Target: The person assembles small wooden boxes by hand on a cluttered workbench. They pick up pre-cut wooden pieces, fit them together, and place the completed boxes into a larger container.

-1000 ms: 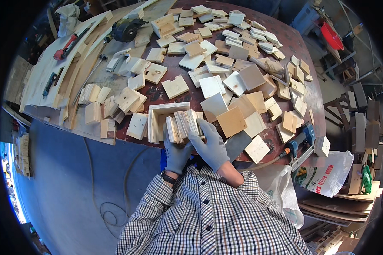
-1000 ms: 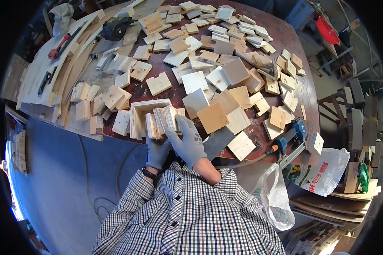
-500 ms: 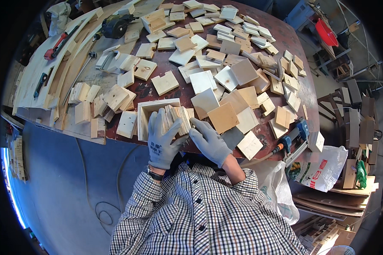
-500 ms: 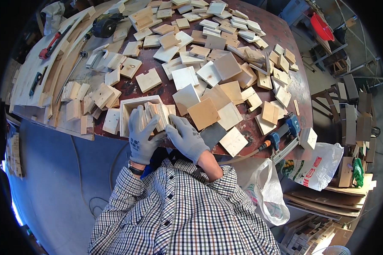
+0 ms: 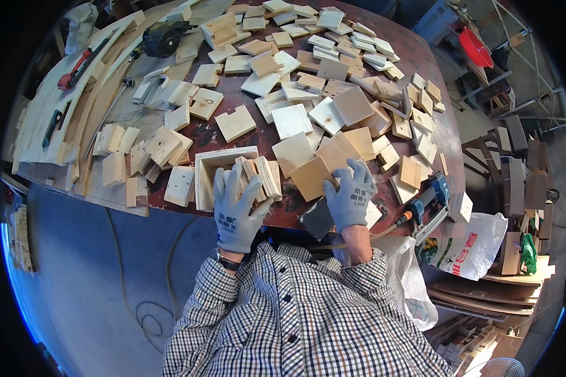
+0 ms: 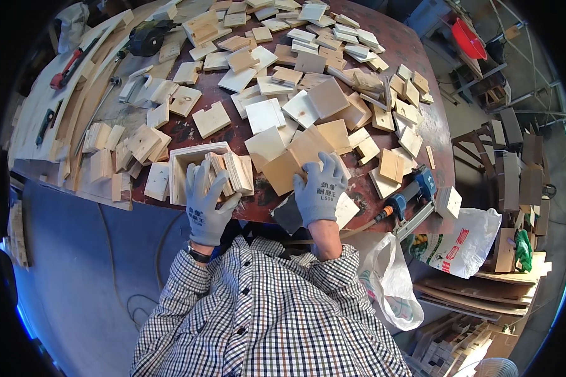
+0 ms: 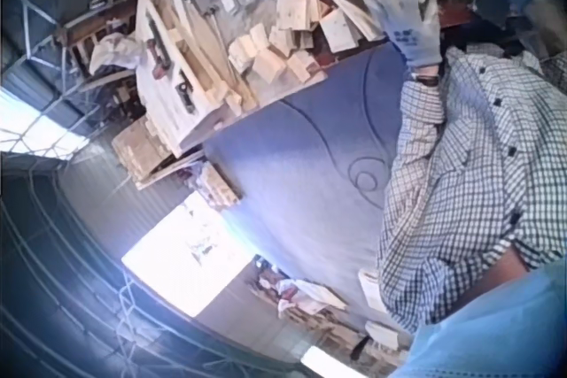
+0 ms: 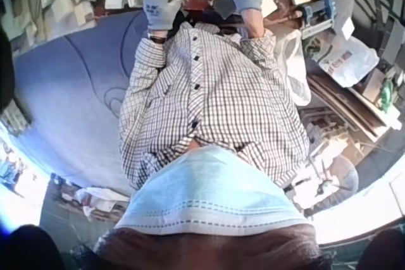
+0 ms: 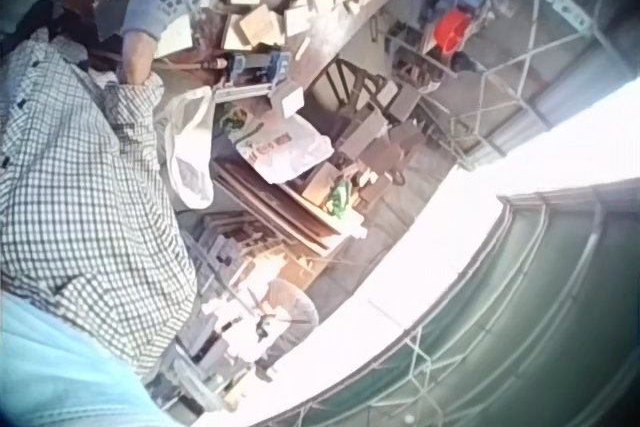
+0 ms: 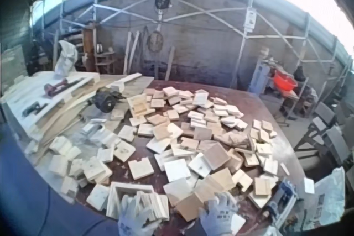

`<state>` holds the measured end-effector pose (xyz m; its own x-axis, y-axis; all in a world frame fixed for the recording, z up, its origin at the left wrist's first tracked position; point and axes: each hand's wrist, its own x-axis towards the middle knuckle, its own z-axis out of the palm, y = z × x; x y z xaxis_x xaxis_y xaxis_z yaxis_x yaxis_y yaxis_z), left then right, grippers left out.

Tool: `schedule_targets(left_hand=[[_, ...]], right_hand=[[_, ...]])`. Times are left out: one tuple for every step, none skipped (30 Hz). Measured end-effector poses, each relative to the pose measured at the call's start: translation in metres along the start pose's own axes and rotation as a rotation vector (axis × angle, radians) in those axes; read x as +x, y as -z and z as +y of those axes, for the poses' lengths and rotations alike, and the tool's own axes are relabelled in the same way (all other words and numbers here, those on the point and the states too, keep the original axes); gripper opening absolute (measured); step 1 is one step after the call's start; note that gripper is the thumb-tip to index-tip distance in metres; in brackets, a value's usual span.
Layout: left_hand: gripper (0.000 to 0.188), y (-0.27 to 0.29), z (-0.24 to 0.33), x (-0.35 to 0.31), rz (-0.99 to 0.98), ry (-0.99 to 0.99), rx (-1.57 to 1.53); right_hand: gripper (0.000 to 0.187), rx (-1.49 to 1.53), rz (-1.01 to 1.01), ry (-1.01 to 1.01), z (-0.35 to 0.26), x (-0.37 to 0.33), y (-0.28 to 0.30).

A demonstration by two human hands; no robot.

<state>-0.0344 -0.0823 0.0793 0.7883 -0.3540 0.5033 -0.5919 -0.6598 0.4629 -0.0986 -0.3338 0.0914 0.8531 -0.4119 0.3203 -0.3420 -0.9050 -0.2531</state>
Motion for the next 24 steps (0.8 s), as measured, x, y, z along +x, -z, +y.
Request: schedule_targets(left_hand=[[0.061,-0.001,0.000,0.000,-0.005,0.002,0.003],[0.062,-0.001,0.000,0.000,-0.003,0.000,0.007],[0.062,-0.001,0.000,-0.002,-0.001,0.001,0.009],[0.062,-0.001,-0.001,-0.003,0.000,0.001,0.011],[0.062,-0.003,-0.004,-0.005,0.013,0.000,0.030],[0.061,-0.003,-0.003,-0.004,0.007,0.005,0.027],[0.061,-0.003,-0.002,-0.003,0.001,0.010,0.024],[0.061,-0.004,-0.001,-0.003,-0.006,0.016,0.021],[0.061,-0.003,-0.001,-0.001,-0.008,0.010,0.025],[0.060,-0.002,0.000,-0.001,-0.011,0.005,0.030],[0.060,-0.002,0.000,-0.001,-0.013,0.000,0.035],[0.060,-0.002,0.001,-0.001,-0.019,-0.002,0.035],[0.060,-0.002,0.002,0.000,-0.025,-0.004,0.035],[0.060,-0.001,0.002,0.001,-0.030,-0.005,0.035],[0.060,-0.001,0.004,0.002,-0.030,-0.007,0.025],[0.060,-0.001,0.004,0.002,-0.040,-0.007,0.032],[0.061,-0.003,0.003,0.002,-0.049,-0.006,0.039],[0.061,-0.002,-0.001,0.000,-0.054,0.008,0.058],[0.065,-0.004,0.001,-0.001,-0.038,0.016,0.040],[0.067,-0.003,0.000,0.000,-0.039,0.007,0.031],[0.068,-0.003,0.001,0.000,-0.042,-0.004,0.014],[0.069,-0.003,0.000,0.000,-0.045,-0.016,-0.003],[0.072,0.001,0.000,-0.001,-0.052,0.009,-0.032],[0.072,0.001,-0.001,-0.001,-0.047,0.006,-0.040]], right_hand=[[0.038,0.070,-0.055,-0.016,-0.005,0.000,0.001],[0.036,0.140,-0.109,-0.032,-0.010,-0.001,0.002],[0.034,0.207,-0.166,-0.047,-0.016,-0.003,0.004],[0.033,0.339,-0.230,-0.099,-0.022,-0.003,0.008],[0.032,0.471,-0.294,-0.152,-0.029,-0.003,0.012],[0.031,0.598,-0.353,-0.210,-0.033,-0.005,0.015],[0.032,0.521,-0.270,-0.061,-0.033,-0.010,0.011],[0.031,0.498,-0.213,-0.017,-0.037,-0.010,0.011],[0.030,0.479,-0.152,0.029,-0.042,-0.007,0.013],[0.030,0.461,-0.091,0.075,-0.047,-0.005,0.015],[0.027,0.392,-0.030,0.098,-0.053,-0.001,0.019],[0.027,0.350,-0.006,0.152,-0.058,0.002,0.018],[0.027,0.309,0.018,0.207,-0.063,0.006,0.015],[0.027,0.266,0.041,0.260,-0.070,0.011,0.012],[0.027,0.274,-0.035,0.275,-0.078,0.015,0.009],[0.033,0.357,-0.105,0.276,-0.087,0.017,0.006],[0.038,0.469,-0.128,0.255,-0.093,0.013,0.010],[0.043,0.590,-0.161,0.247,-0.101,0.010,0.016],[0.054,0.549,-0.177,0.257,-0.102,0.008,0.011],[0.055,0.581,-0.205,0.251,-0.100,0.008,0.008],[0.057,0.607,-0.234,0.241,-0.094,0.009,0.008],[0.058,0.632,-0.262,0.230,-0.089,0.011,0.009],[0.060,0.650,-0.356,0.219,-0.086,0.014,0.009],[0.060,0.654,-0.392,0.210,-0.083,0.015,0.009]])
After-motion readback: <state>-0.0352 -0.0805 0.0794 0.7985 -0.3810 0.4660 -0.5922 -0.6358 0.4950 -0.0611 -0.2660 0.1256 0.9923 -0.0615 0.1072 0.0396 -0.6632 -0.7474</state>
